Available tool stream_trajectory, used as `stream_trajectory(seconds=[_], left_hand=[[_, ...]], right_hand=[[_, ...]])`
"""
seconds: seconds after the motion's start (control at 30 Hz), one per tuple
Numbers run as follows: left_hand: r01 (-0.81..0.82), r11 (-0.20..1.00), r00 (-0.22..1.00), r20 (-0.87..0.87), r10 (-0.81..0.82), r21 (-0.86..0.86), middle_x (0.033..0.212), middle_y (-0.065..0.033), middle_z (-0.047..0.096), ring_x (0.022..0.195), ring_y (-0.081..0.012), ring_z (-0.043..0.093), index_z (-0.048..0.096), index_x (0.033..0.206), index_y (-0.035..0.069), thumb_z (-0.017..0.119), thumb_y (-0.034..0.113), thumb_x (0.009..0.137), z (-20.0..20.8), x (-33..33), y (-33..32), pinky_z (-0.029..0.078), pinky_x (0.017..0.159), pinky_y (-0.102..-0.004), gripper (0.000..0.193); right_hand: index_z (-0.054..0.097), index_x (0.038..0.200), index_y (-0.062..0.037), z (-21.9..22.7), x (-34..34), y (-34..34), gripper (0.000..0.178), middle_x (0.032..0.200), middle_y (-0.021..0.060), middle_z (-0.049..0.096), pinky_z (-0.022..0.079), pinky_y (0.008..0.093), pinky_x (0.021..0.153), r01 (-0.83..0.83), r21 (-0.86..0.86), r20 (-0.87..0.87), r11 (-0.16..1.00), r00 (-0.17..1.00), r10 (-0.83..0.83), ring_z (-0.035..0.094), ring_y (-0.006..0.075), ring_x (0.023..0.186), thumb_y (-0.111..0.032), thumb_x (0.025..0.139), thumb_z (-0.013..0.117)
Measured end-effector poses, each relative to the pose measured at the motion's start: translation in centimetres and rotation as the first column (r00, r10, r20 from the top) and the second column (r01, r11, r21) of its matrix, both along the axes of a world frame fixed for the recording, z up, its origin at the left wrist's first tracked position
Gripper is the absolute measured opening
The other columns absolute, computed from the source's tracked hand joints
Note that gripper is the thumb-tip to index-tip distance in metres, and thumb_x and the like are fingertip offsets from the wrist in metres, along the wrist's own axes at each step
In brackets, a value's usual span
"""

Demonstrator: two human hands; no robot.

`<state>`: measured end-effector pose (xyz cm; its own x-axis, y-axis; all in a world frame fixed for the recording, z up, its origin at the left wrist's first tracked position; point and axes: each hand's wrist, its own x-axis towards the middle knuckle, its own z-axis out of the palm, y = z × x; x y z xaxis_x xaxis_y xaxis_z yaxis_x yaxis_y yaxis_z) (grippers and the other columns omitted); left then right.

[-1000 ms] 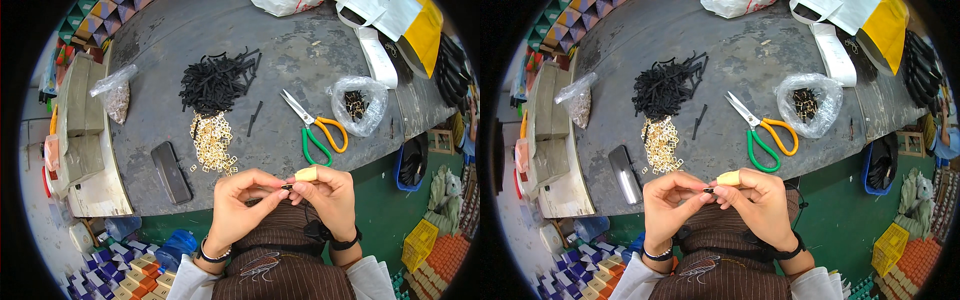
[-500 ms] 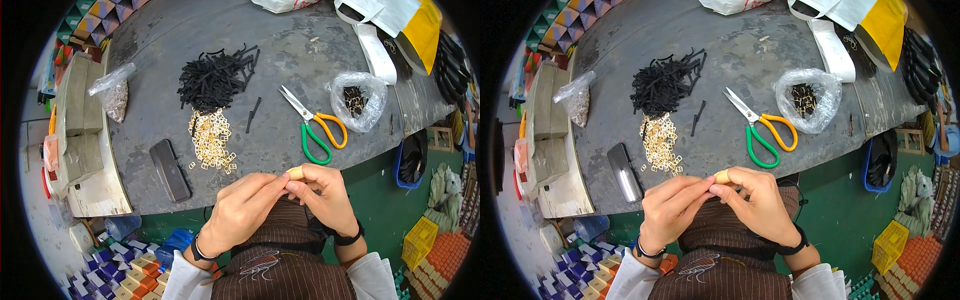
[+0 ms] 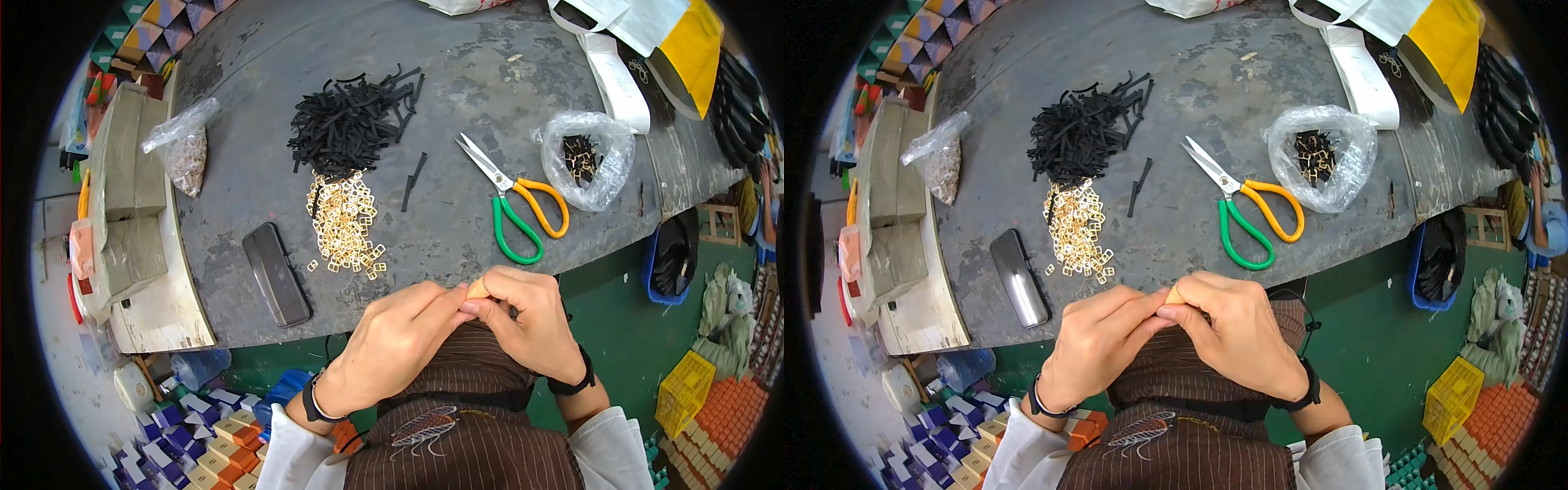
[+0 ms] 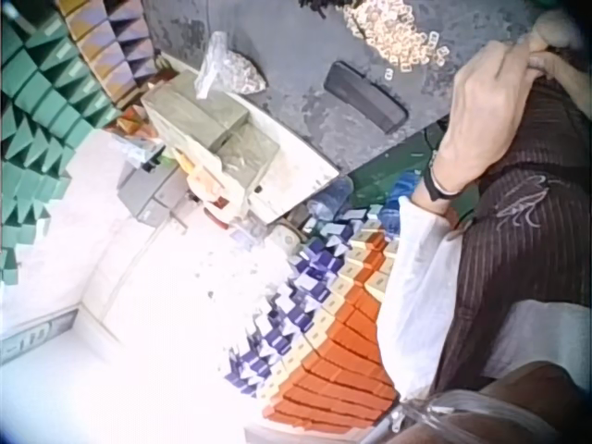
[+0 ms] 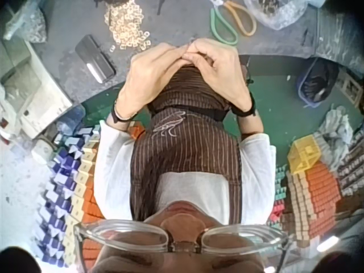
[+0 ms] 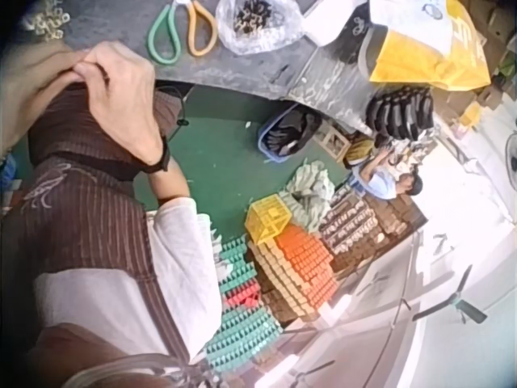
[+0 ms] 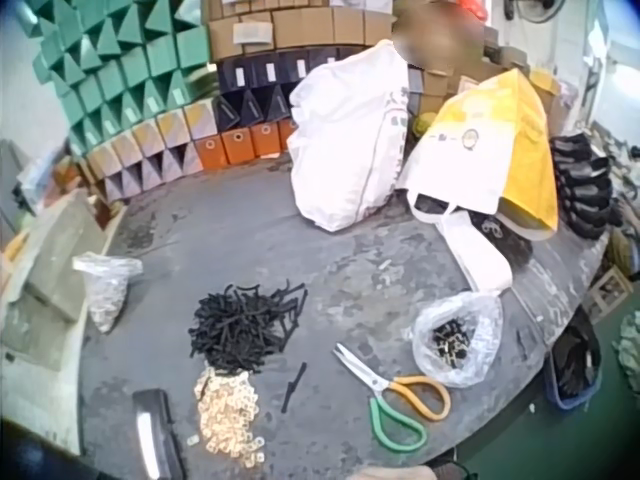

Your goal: The person is manually assembling small shoe components, specifically attaching eyelets or buckles to black straps using their hands.

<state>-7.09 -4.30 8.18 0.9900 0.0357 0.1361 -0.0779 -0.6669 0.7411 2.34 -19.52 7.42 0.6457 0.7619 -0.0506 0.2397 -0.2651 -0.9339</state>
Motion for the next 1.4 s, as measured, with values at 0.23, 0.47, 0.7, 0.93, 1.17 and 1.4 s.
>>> stream_trajectory(seconds=[0.23, 0.47, 0.7, 0.93, 1.17, 1.4], left_hand=[[0.045, 0.999, 0.999, -0.007, -0.045, 0.010, 0.071, -0.0091, 0.055, 0.060, -0.0243, 0.056, 0.062, 0.089, 0.000, 0.073, 0.005, 0.073, -0.1, 0.0, 0.1, 0.045, 0.051, -0.0342, 0.020], [-0.048, 0.997, 0.999, 0.001, 0.048, -0.052, 0.071, -0.0093, 0.058, 0.057, -0.0224, 0.058, 0.065, 0.091, -0.001, 0.075, 0.005, 0.071, 0.1, 0.2, -0.3, 0.046, 0.051, -0.0312, 0.023], [-0.309, 0.915, 0.935, -0.257, 0.243, -0.261, 0.079, -0.0090, 0.062, 0.061, -0.0135, 0.061, 0.065, 0.100, -0.002, 0.076, 0.005, 0.071, -0.9, 0.5, -0.6, 0.049, 0.054, -0.0251, 0.032], [0.331, -0.159, 0.759, 0.362, -0.541, -0.930, 0.122, -0.0248, 0.055, 0.109, -0.0383, 0.056, 0.058, 0.120, -0.004, 0.065, 0.024, 0.087, 4.3, -0.5, 0.5, 0.045, 0.094, -0.0443, 0.045], [0.319, -0.267, 0.783, 0.411, -0.467, -0.909, 0.111, -0.0318, 0.055, 0.098, -0.0378, 0.059, 0.058, 0.109, -0.015, 0.072, 0.015, 0.081, 8.2, -1.3, 0.4, 0.049, 0.080, -0.0424, 0.044], [0.273, -0.217, 0.814, 0.345, -0.467, -0.937, 0.108, -0.0308, 0.057, 0.092, -0.0362, 0.062, 0.059, 0.108, -0.015, 0.073, 0.010, 0.079, 8.8, -2.4, 2.3, 0.050, 0.075, -0.0396, 0.042]], right_hand=[[0.062, 0.078, 0.0010, 0.0, 0.4, -0.1, 0.005, 0.066, 0.0124, 0.056, 0.038, 0.0330, 0.047, -0.013, 0.034, 0.076, 0.999, 0.997, 0.010, 0.053, 0.0260, 0.053, -0.002, 0.077, 0.066], [0.064, 0.078, 0.0005, 0.0, 0.6, -0.3, 0.005, 0.063, 0.0090, 0.054, 0.034, 0.0293, 0.043, 0.021, 0.033, 0.056, 0.999, 0.998, -0.022, 0.047, 0.0178, 0.047, -0.003, 0.078, 0.067], [0.065, 0.079, 0.0006, -0.7, 2.7, -1.1, 0.007, 0.068, 0.0073, 0.062, 0.039, 0.0239, 0.045, 0.247, 0.009, 0.011, 0.969, 0.969, -0.247, 0.052, 0.0128, 0.051, -0.006, 0.079, 0.068], [0.065, 0.080, 0.0043, -1.5, 9.8, -5.1, 0.007, 0.066, 0.0055, 0.063, 0.042, 0.0200, 0.054, 0.683, -0.122, 0.198, 0.721, 0.728, -0.656, 0.057, 0.0059, 0.062, -0.002, 0.079, 0.067], [0.063, 0.102, 0.0038, -2.4, 10.6, -4.2, 0.028, 0.084, 0.0131, 0.066, 0.049, 0.0286, 0.059, 0.730, -0.023, 0.484, 0.684, 0.607, -0.631, 0.063, 0.0182, 0.070, -0.001, 0.075, 0.070], [0.064, 0.089, -0.0022, -2.6, 5.9, 3.8, 0.016, 0.077, 0.0135, 0.058, 0.048, 0.0398, 0.061, -0.008, -0.177, 0.432, 0.984, 0.898, 0.085, 0.060, 0.0324, 0.069, 0.000, 0.074, 0.062]])
